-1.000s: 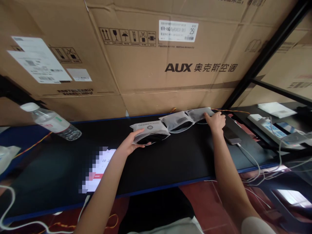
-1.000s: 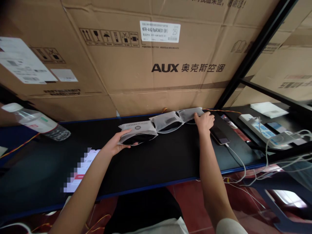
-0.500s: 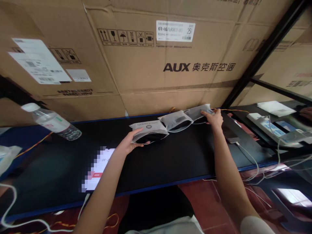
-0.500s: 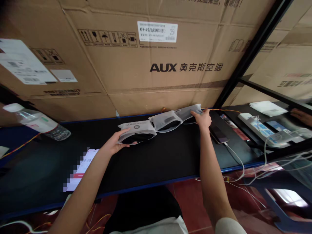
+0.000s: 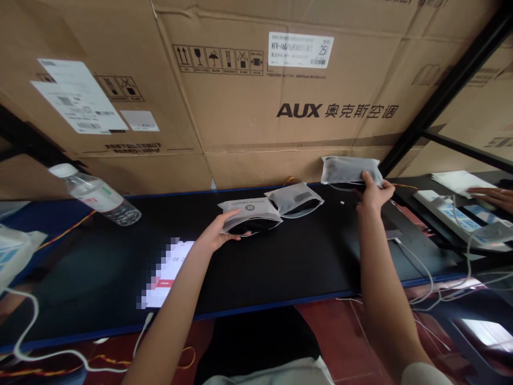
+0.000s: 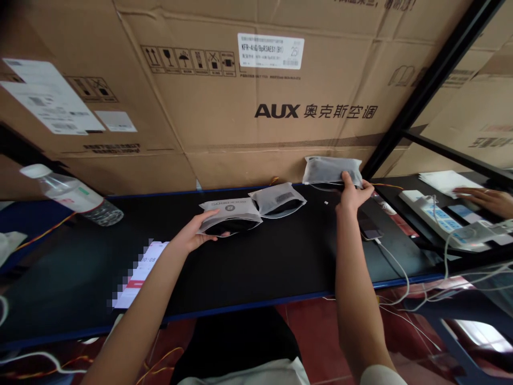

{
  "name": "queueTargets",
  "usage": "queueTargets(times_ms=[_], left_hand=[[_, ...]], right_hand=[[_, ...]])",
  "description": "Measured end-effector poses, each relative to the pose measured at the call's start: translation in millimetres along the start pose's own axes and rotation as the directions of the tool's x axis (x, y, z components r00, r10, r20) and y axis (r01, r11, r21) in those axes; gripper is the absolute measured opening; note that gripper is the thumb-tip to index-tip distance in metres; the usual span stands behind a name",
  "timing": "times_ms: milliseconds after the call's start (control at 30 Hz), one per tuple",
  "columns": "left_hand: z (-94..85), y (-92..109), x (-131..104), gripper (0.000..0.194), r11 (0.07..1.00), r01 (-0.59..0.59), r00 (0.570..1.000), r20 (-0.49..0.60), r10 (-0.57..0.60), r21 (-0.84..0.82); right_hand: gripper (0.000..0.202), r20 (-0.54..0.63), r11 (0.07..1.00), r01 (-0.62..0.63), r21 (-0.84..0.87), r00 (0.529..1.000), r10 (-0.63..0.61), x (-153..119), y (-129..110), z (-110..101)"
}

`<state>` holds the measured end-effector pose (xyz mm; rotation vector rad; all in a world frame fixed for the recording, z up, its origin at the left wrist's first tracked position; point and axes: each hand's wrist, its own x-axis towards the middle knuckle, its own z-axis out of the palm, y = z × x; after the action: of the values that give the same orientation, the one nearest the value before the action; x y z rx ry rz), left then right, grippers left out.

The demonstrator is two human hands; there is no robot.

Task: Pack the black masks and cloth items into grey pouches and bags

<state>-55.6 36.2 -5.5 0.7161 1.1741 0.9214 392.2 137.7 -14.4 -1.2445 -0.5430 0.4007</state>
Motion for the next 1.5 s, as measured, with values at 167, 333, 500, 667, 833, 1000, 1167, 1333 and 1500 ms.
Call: queueTargets(times_ms=[167,333,500,667,833,1000,1167,1333,1500], left_hand=[[1.3,-0.6,-0.1,0.058,1.0,0.009,1.0,0.004,-0.009,0.003],[1.8,-0.6,-0.1,0.06,1.0,0.002,1.0,0.01,-0.002,0.02],[2.5,-1.1,-1.0,0.057,1.0,-0.008,1.0,-0.008,0.008,0.03],[2.8,-1.0,-1.9,0.056,0.999,-0.009,1.0,0.014,0.009,0.034],[3.6,-3.1,-0.3,0.063,0.996,-0.01,1.0,0.012,0.009,0.091],[9.8,-11.1,-0.7,0.069,0.971,-0.066,0.997,-0.024,0.074,0.228],[12.9,-20.3,-7.7,0.065,0.948,-0.156,0.987,0.01,0.16,0.277],[9.9,-24.1,-15.7,0.064,0.958,-0.159,0.987,0.014,0.161,0.24],[11.7,-32.2,-18.9,0.098,0.923,-0.309,0.943,-0.052,0.329,0.232]], right_hand=[[0.06,0.218,0.97,-0.214,0.113,0.958,0.186,-27.3,-8.7,21.6],[0.066,0.458,0.929,0.013,-0.37,0.872,0.171,-70.0,0.6,41.0],[0.079,0.5,0.697,0.254,-0.671,0.849,0.173,-79.4,-3.1,39.5],[0.089,0.558,0.787,0.029,-0.616,0.721,0.41,-79.6,-14.2,34.1],[0.074,0.584,0.865,-0.159,-0.475,0.679,0.446,-80.1,-10.4,35.0],[0.06,0.525,0.909,-0.199,-0.366,0.762,0.379,-63.7,0.7,34.0],[0.073,0.299,0.919,-0.152,-0.363,0.915,0.269,-38.5,13.2,25.4],[0.077,0.279,0.789,0.03,-0.614,0.943,0.182,-29.9,20.5,20.6],[0.083,0.275,0.644,0.241,-0.726,0.96,-0.05,-40.4,16.6,23.1]])
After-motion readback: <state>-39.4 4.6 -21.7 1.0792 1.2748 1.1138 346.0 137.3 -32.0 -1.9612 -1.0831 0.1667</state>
